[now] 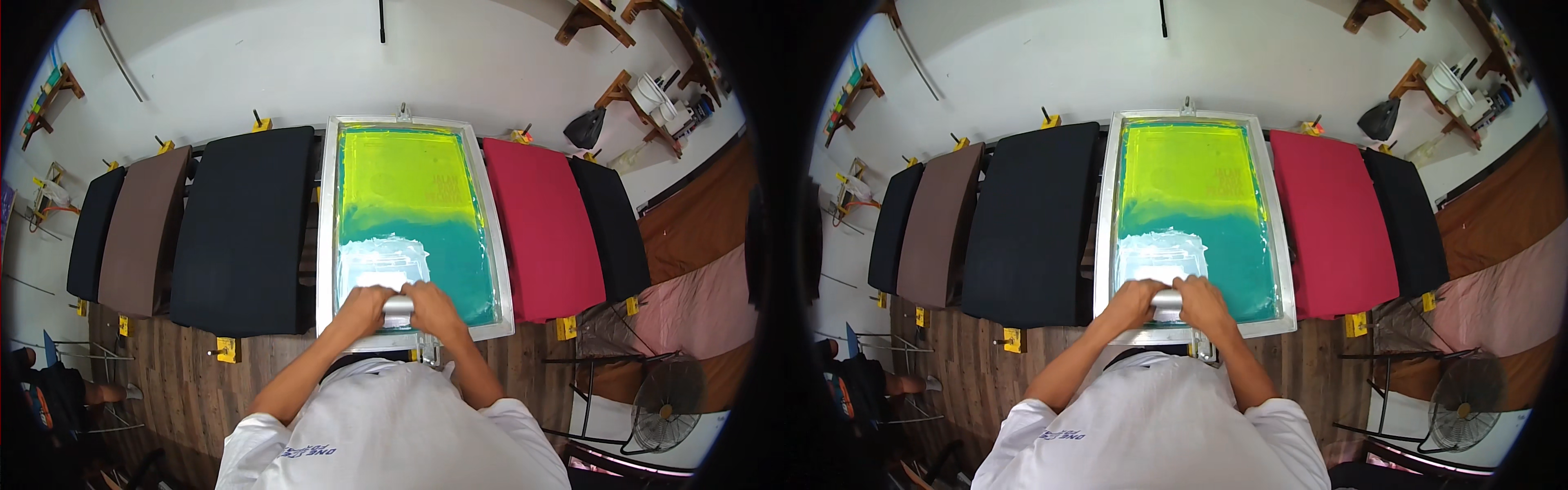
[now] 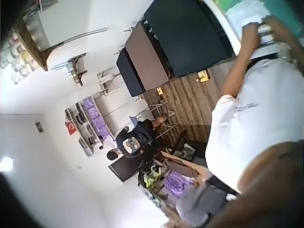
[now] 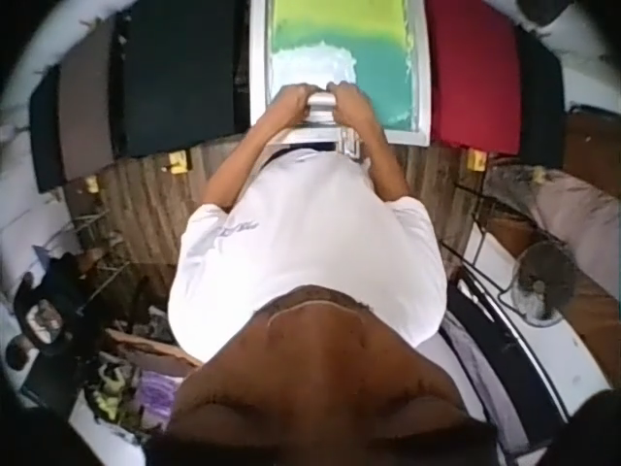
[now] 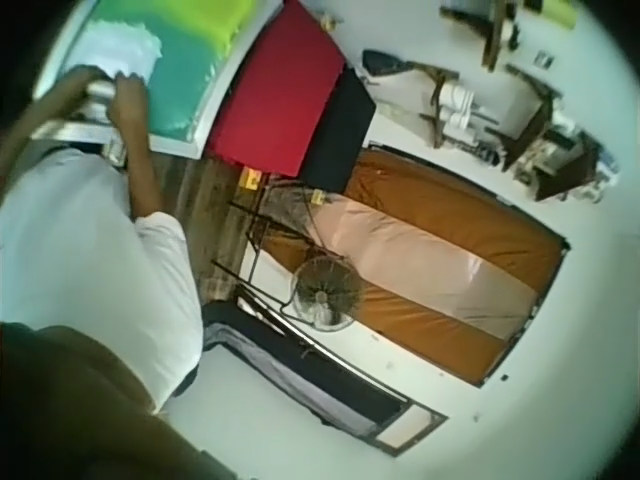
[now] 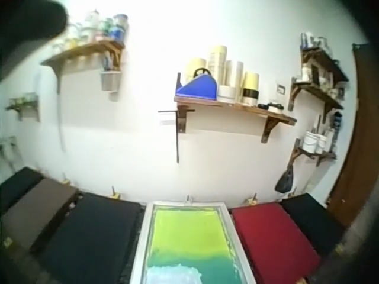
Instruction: The recorder is performing screen printing on a series of garments, applying white ink through a screen onto the fabric using a squeegee and then moving to the next station.
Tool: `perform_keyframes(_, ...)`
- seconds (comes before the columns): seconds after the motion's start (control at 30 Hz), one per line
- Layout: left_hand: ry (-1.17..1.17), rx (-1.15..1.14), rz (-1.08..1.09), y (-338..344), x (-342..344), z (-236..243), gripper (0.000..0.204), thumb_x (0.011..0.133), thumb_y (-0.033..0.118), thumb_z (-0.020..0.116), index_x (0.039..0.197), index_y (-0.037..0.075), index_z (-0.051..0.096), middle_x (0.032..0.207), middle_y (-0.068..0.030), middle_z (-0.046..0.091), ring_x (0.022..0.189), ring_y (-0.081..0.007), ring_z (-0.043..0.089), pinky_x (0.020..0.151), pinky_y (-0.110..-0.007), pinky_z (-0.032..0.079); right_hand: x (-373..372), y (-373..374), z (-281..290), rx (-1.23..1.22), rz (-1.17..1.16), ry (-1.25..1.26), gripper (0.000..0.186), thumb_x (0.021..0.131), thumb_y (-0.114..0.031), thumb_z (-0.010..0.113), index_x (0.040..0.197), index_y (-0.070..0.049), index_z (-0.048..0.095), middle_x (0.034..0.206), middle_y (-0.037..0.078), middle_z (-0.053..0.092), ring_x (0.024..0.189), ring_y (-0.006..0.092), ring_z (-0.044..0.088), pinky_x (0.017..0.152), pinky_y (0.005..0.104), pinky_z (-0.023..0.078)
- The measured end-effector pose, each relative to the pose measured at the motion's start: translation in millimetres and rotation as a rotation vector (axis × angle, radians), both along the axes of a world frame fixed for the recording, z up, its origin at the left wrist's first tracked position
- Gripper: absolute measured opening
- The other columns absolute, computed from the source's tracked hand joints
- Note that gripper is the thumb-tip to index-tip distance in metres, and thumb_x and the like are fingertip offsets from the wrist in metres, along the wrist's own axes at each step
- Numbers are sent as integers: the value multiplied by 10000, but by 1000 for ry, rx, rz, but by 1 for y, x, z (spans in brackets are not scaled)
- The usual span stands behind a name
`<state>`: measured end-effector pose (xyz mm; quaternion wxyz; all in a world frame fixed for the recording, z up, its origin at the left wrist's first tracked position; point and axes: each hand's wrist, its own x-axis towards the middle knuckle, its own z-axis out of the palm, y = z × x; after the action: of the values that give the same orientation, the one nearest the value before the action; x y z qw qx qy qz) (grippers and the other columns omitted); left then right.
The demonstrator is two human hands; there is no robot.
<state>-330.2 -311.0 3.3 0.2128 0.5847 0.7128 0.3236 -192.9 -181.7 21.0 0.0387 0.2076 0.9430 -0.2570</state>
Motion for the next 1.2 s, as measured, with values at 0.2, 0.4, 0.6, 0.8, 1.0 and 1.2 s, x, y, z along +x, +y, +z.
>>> perform_keyframes(0.2, 120, -31, -105, 37, -40, -18, 344, 724, -38, 616, 1028, 86, 716, 974, -119, 721, 944, -315, 673, 911, -471, 471, -21, 1, -26, 98, -185, 57, 362, 711, 19, 647, 1064, -28, 582, 995, 222, 611, 955, 428, 592, 813, 497, 508)
perform_keyframes(0.4, 94, -96, -113, -14, -14, -21, 547, 653, -111, 621, 1179, 34, 651, 1180, -167, 660, 1191, -330, 575, 1094, -513, 368, 2, -39, -28, 39, -99, 38, 413, 739, 13, 628, 1145, -29, 566, 1071, 212, 555, 1033, 397, 546, 798, 520, 484)
perform_keyframes(0.6, 12, -74, 34, -17, -9, 2, 502, 637, -104, 612, 1119, 18, 684, 1043, -194, 699, 1000, -364, 648, 997, -472, 451, -11, -20, -2, 78, 12, 21, 377, 685, 7, 651, 1048, -87, 615, 960, 148, 628, 942, 371, 614, 760, 491, 497)
perform_keyframes(0.8, 14, 59, 199, 10, -44, -15, 455, 657, -121, 584, 1073, 12, 712, 980, -240, 692, 898, -404, 664, 834, -451, 536, -73, 21, -17, 147, 70, 37, 272, 743, -31, 652, 1006, -99, 634, 943, 146, 647, 919, 360, 635, 730, 507, 501)
perform_keyframes(1.0, 70, -25, 177, -26, -3, -29, 534, 624, -106, 642, 1147, 0, 645, 1116, -257, 646, 899, -420, 659, 814, -464, 545, -24, -11, -27, 56, 68, 68, 481, 645, 43, 667, 1103, -93, 611, 1046, 122, 621, 1027, 349, 584, 820, 467, 496)
perform_keyframes(1.2, -58, -154, 137, -27, 6, 7, 543, 621, -103, 624, 1149, 17, 665, 1047, -241, 677, 900, -418, 661, 837, -453, 535, -10, -14, -5, 32, 118, -7, 363, 713, 13, 655, 1060, -89, 638, 970, 118, 629, 963, 343, 612, 745, 492, 487)
